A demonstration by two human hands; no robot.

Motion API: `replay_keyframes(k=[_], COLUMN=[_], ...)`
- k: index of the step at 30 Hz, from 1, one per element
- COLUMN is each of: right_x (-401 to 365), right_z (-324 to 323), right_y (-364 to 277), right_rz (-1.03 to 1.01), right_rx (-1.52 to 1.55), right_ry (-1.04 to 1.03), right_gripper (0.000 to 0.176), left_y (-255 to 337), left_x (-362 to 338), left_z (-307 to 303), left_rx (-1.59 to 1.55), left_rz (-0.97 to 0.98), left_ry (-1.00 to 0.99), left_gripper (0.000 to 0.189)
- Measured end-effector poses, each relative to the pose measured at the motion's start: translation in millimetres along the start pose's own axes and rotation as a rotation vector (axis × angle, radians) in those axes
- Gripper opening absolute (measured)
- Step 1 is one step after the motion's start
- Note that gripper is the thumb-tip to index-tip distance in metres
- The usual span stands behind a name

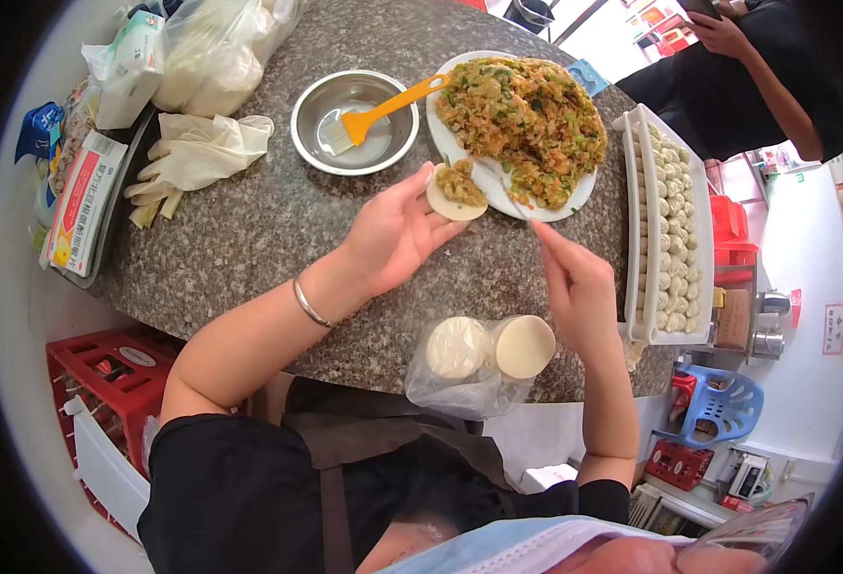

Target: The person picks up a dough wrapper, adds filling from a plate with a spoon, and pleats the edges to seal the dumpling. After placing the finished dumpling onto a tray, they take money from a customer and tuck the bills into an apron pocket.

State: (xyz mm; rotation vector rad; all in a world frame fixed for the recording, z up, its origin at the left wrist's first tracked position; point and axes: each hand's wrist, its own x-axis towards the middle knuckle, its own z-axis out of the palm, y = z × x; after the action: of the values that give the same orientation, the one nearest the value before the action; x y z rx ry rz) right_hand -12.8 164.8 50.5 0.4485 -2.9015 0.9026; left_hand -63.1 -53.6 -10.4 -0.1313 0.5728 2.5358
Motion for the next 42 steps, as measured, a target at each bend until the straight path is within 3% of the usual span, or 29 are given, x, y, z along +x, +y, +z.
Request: replay_keyframes(k=[2, 6, 8, 9, 11, 13, 16, 18, 19, 21, 25, 27, 31, 33, 35, 38, 41, 42], right_x=[6, -4, -10, -11, -15, -15, -9, -6, -9, -11, -7, -1, 11, 26, 31, 37, 37, 35], right_z=[4, 5, -8, -12, -16, -4, -2, -7, -5, 6, -8, -11, 12, 14, 13, 17, 16, 17], right_y=[6, 6, 4, 8, 14, 15, 12, 8, 9, 11, 14, 21, 39, 30, 12, 1, 3, 5], right_rz=[-0.014, -0.109, 0.192, 0.195, 0.3, 0.301, 0.277, 0.2, 0.208, -0.072, 0.042, 0.142, 0.088, -0.221, -0.139, 0.025, -0.008, -0.014], right_rx=[-0.111, -0.053, 0.182, 0.181, 0.572, 0.615, 0.575, 0.299, 0.3, 0.087, 0.064, -0.05, -0.059, -0.162, 0.036, 0.823, 0.945, 0.952], right_ry=[-0.005, -0.03, -0.054, -0.06, -0.181, -0.173, -0.122, 0.06, 0.064, -0.014, 0.119, 0.096, 0.148, 0.275, 0.242, 0.15, 0.285, 0.292], right_gripper=[0.034, 0.035, 0.033, 0.033, 0.031, 0.031, 0.031, 0.033, 0.033, 0.036, 0.032, 0.031, 0.025, 0.024, 0.023, 0.016, 0.015, 0.015], left_y=[-1, 2, 4, 6, 8, 6, 6, 9, 8, 9, 10, 12, 10, 6, 0, -13, -20, -19], left_x=[1, 0, -3, -4, -7, -5, -2, -2, -2, 0, -2, -4, -6, -8, -10, -12, -8, -9], left_z=[-2, -2, 1, 4, 9, 7, 3, 4, 3, 2, 3, 7, 10, 11, 17, 32, 44, 48], left_rx=[-0.02, -0.012, 0.111, 0.106, 0.117, 0.105, 0.088, 0.071, 0.073, 0.025, 0.095, 0.51, 0.454, 0.522, 0.59, 0.656, 0.786, 0.854], left_rz=[-0.002, 0.023, 0.031, 0.029, 0.038, 0.032, 0.044, 0.031, 0.023, 0.056, 0.1, 0.217, 0.191, 0.238, 0.279, 0.459, 0.649, 0.63], left_ry=[0.015, 0.04, 0.151, 0.154, 0.099, 0.061, 0.08, 0.061, 0.06, 0.025, 0.017, 0.006, 0.071, 0.024, -0.03, -0.157, -0.171, -0.153], left_gripper=[0.044, 0.044, 0.043, 0.043, 0.043, 0.043, 0.043, 0.041, 0.041, 0.042, 0.038, 0.038, 0.04, 0.039, 0.039, 0.036, 0.038, 0.033])
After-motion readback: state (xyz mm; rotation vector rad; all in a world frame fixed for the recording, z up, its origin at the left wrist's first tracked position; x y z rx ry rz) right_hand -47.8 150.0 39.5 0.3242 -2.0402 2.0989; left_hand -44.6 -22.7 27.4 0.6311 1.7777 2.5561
